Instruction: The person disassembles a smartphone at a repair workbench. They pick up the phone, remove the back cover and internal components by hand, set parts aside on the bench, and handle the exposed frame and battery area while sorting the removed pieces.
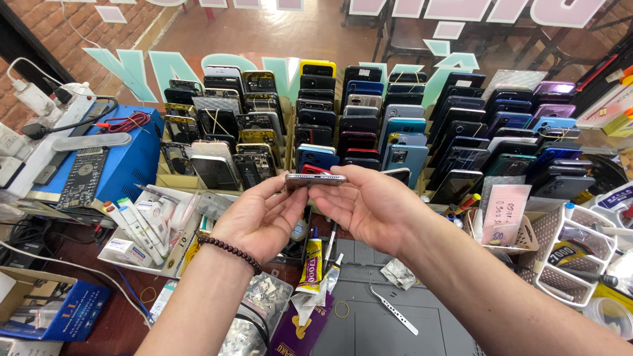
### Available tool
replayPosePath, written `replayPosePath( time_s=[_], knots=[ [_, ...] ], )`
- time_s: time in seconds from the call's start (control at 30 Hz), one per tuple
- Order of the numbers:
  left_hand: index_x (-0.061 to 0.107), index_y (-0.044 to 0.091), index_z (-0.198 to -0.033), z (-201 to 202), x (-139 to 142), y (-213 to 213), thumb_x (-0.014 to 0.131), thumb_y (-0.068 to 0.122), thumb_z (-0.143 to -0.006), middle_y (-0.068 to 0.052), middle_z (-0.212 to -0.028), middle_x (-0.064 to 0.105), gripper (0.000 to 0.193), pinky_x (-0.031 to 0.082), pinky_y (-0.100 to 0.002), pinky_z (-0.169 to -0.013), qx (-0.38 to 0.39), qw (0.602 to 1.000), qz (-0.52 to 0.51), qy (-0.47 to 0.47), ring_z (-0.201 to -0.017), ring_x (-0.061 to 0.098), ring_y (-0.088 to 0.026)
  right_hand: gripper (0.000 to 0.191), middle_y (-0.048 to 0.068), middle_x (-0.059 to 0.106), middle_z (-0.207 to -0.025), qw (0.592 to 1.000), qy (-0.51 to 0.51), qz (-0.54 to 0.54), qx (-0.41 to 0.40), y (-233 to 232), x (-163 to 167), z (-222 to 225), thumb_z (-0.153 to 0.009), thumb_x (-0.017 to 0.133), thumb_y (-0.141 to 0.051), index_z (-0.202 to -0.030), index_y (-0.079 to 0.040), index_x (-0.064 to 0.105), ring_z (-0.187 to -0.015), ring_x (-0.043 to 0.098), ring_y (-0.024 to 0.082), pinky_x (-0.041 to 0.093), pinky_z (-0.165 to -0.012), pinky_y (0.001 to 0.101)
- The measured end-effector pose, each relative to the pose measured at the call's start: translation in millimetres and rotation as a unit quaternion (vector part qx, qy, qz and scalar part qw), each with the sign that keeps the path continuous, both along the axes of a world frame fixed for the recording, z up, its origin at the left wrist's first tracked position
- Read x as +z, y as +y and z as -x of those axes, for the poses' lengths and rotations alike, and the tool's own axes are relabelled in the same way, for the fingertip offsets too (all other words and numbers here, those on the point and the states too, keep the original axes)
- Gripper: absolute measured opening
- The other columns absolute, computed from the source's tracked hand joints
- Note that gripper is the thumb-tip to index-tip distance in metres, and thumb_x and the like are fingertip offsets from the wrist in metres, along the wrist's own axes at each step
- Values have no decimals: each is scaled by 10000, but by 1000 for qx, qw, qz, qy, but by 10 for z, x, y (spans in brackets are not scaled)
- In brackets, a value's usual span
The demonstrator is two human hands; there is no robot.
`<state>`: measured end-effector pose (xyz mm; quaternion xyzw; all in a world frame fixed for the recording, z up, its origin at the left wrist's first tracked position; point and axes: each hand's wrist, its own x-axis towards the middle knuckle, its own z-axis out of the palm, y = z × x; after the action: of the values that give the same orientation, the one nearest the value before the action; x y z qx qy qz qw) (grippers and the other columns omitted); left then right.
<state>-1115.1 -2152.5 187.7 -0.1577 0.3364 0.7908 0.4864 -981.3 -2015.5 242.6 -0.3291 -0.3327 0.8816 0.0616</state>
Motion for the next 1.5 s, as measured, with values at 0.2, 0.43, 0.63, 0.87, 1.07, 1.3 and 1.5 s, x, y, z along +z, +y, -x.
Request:
replayPosePath(
  time_s=[0.2, 0.43, 0.63, 0.87, 1.07, 1.3, 1.5],
  knots=[
    [640, -1, -1224, -4, 63, -44, 599, 101, -963, -103, -1159, 705, 284, 566, -319, -967, -63, 993, -40, 94, -1050, 685, -190, 326, 107, 751, -1090, 984, -44, -174, -3, -97, 126, -72, -1028, 569, -180, -1341, -126, 493, -877, 723, 236, 620, -739, 369],
    [602, 86, -1388, -94, 366, -114, 571, 53, -945, -61, -1178, 711, 446, 586, -389, -895, -42, 970, -24, 236, -1028, 695, -189, 361, 49, 750, -1033, 949, -12, -313, 47, -153, 155, -118, -1012, 536, -202, -1308, -66, 691, -818, 701, 119, 612, -686, 323],
    [613, 98, -1385, -154, 487, -100, 593, 31, -930, -47, -1170, 725, 460, 574, -367, -835, -25, 967, -20, 253, -997, 703, -171, 344, 35, 749, -1039, 961, -7, -275, 40, -98, 137, -107, -1008, 540, -201, -1291, -78, 692, -833, 703, 118, 614, -692, 323],
    [620, 65, -1378, -165, 435, -85, 594, 27, -938, -58, -1161, 730, 443, 578, -369, -790, -9, 959, -16, 282, -971, 708, -172, 343, 36, 752, -1034, 958, 3, -284, 44, -98, 130, -122, -1007, 544, -205, -1289, -78, 692, -827, 706, 117, 615, -681, 321],
    [604, 31, -1374, -192, 412, -74, 586, 11, -926, -84, -1152, 730, 449, 605, -354, -790, 12, 952, -12, 307, -962, 720, -180, 287, 65, 772, -976, 952, 17, -303, 42, -108, 104, -128, -965, 610, -131, -1223, -37, 693, -790, 723, 118, 622, -684, 315],
    [624, -18, -1291, -256, 438, -42, 667, -25, -881, -110, -1093, 747, 412, 598, -287, -741, 2, 938, 1, 348, -906, 714, -152, 228, 79, 797, -936, 936, 34, -350, 30, -145, 99, -123, -916, 667, -33, -1133, 31, 694, -789, 730, 109, 606, -704, 300],
    [651, -29, -1248, -278, 453, -30, 649, -42, -880, -107, -1056, 763, 369, 608, -278, -719, -5, 938, 9, 347, -860, 728, -144, 219, 62, 757, -947, 963, 18, -265, 50, -106, 137, -179, -953, 614, -100, -1133, 1, 689, -781, 738, 139, 639, -691, 364]
  ],
)
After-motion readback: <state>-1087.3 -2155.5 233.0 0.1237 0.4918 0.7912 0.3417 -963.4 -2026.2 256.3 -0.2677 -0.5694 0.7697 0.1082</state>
